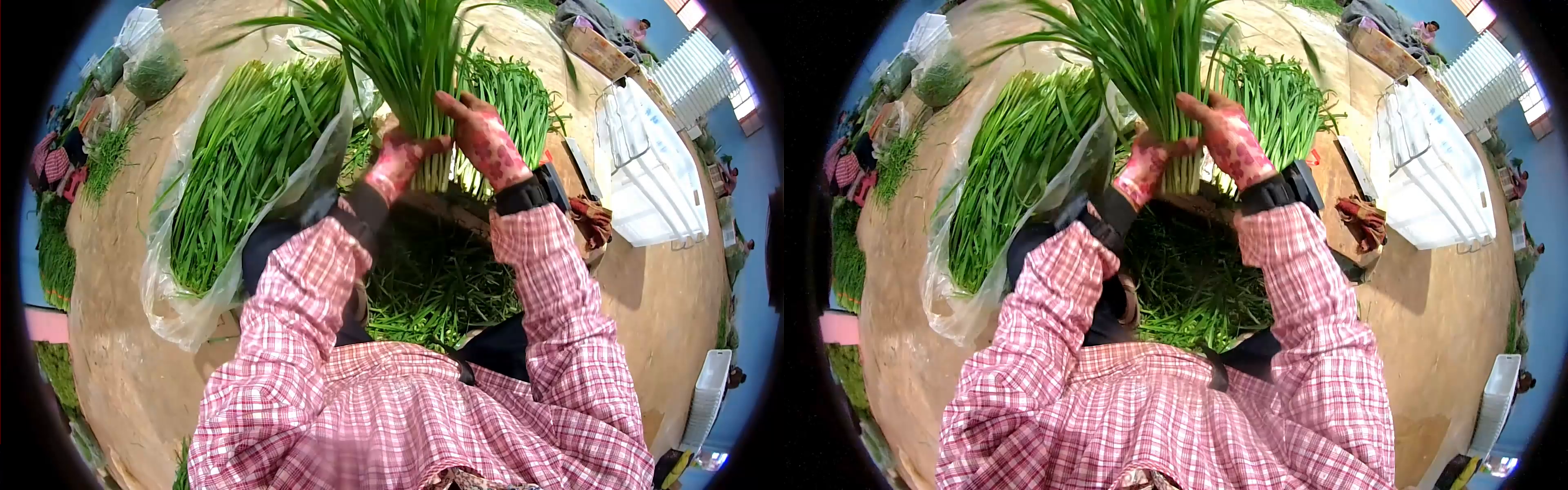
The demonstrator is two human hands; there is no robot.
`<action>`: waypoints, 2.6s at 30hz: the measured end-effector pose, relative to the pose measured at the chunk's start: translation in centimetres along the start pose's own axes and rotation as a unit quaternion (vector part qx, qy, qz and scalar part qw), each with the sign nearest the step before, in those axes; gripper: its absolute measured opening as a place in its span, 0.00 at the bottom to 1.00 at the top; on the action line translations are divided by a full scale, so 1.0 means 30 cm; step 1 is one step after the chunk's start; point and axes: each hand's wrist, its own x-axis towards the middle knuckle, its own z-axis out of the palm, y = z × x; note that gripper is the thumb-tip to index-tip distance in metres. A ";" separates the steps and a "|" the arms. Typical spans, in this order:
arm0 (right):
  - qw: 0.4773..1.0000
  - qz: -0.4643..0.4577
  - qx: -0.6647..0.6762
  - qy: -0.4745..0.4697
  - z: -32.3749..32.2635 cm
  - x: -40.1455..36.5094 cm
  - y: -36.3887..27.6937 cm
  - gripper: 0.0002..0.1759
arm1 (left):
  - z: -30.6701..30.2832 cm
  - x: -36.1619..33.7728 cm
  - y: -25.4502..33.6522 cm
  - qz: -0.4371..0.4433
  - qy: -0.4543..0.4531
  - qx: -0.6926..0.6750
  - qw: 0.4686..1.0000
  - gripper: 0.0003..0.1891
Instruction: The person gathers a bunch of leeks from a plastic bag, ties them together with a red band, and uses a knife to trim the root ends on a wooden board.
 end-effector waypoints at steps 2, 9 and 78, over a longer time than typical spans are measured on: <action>0.997 -0.035 -0.056 0.040 0.015 -0.090 -0.004 0.35 | 0.009 -0.071 0.011 -0.108 0.047 -0.068 0.991 0.24; 0.953 0.136 -0.260 -0.074 0.064 -0.305 0.145 0.46 | -0.010 -0.237 -0.159 -0.225 -0.050 -0.301 0.926 0.18; 0.973 0.090 -0.162 -0.138 -0.223 -0.359 0.227 0.19 | 0.321 0.328 -0.106 0.410 -0.400 0.519 0.634 0.09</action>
